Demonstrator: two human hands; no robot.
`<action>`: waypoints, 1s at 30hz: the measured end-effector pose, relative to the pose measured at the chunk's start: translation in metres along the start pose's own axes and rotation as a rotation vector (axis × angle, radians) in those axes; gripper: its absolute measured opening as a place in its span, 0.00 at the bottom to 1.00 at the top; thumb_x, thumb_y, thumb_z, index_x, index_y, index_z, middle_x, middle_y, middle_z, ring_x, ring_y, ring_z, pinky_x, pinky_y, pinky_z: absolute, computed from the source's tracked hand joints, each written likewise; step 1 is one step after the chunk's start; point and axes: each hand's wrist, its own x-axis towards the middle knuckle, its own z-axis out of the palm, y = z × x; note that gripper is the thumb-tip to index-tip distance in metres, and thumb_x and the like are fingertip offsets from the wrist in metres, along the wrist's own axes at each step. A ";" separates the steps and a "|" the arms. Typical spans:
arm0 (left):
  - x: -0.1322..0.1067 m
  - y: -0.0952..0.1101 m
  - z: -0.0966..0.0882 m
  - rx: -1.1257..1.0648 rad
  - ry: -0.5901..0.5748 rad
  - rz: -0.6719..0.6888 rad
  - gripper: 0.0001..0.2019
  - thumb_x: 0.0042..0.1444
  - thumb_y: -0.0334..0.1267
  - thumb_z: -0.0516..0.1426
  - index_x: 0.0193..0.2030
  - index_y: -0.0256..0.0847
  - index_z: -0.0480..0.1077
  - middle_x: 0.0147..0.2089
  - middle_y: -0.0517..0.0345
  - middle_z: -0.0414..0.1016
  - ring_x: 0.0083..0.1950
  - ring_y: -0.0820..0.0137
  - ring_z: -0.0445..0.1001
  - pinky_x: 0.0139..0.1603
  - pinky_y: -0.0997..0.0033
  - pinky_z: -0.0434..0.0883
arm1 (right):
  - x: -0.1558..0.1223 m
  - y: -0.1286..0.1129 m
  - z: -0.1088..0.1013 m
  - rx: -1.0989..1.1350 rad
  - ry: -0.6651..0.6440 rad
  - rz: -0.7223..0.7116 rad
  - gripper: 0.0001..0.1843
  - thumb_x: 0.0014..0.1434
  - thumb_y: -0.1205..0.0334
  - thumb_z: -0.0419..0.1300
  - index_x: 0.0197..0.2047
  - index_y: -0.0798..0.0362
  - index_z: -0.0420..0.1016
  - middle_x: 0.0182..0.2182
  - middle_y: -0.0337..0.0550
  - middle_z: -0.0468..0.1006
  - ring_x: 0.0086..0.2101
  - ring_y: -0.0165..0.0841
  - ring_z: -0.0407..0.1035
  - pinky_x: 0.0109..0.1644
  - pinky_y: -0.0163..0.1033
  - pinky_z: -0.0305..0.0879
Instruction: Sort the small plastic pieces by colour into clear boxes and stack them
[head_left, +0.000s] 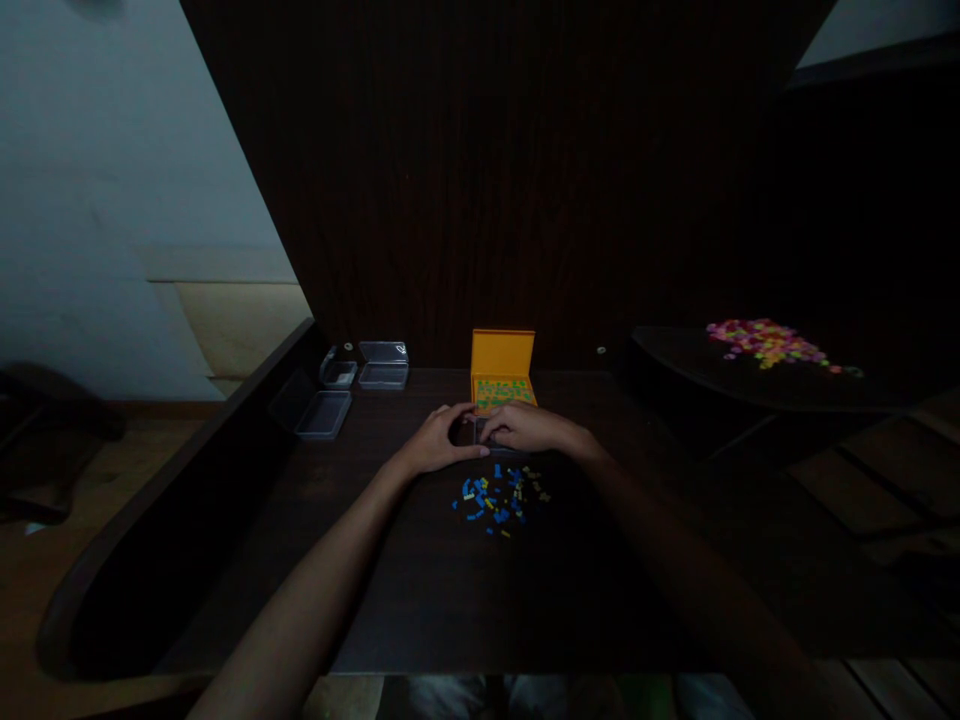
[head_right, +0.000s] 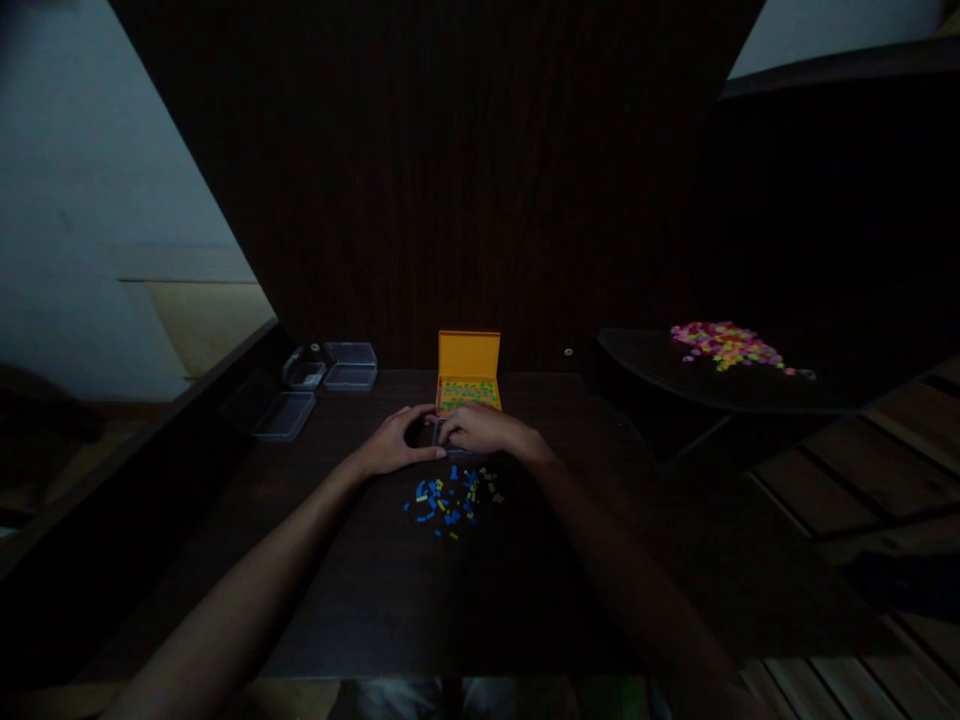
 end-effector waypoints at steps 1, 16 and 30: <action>0.000 0.000 0.000 -0.003 0.000 0.000 0.39 0.45 0.54 0.66 0.62 0.41 0.63 0.52 0.49 0.73 0.54 0.58 0.71 0.58 0.56 0.67 | -0.001 0.000 -0.001 0.009 -0.009 -0.003 0.18 0.56 0.73 0.54 0.42 0.50 0.82 0.38 0.41 0.83 0.37 0.32 0.75 0.42 0.34 0.64; 0.000 0.004 -0.002 0.005 -0.017 -0.021 0.39 0.45 0.55 0.66 0.62 0.41 0.62 0.53 0.49 0.73 0.55 0.57 0.70 0.57 0.55 0.67 | -0.006 0.002 -0.008 0.034 -0.019 0.044 0.19 0.55 0.74 0.54 0.45 0.52 0.82 0.41 0.43 0.83 0.38 0.33 0.75 0.43 0.34 0.65; 0.000 0.005 -0.003 -0.009 -0.016 -0.016 0.39 0.45 0.54 0.66 0.62 0.41 0.62 0.52 0.50 0.74 0.54 0.58 0.71 0.57 0.56 0.67 | -0.002 0.003 0.000 0.035 0.001 0.072 0.18 0.56 0.72 0.54 0.45 0.53 0.81 0.41 0.43 0.82 0.39 0.35 0.75 0.43 0.35 0.66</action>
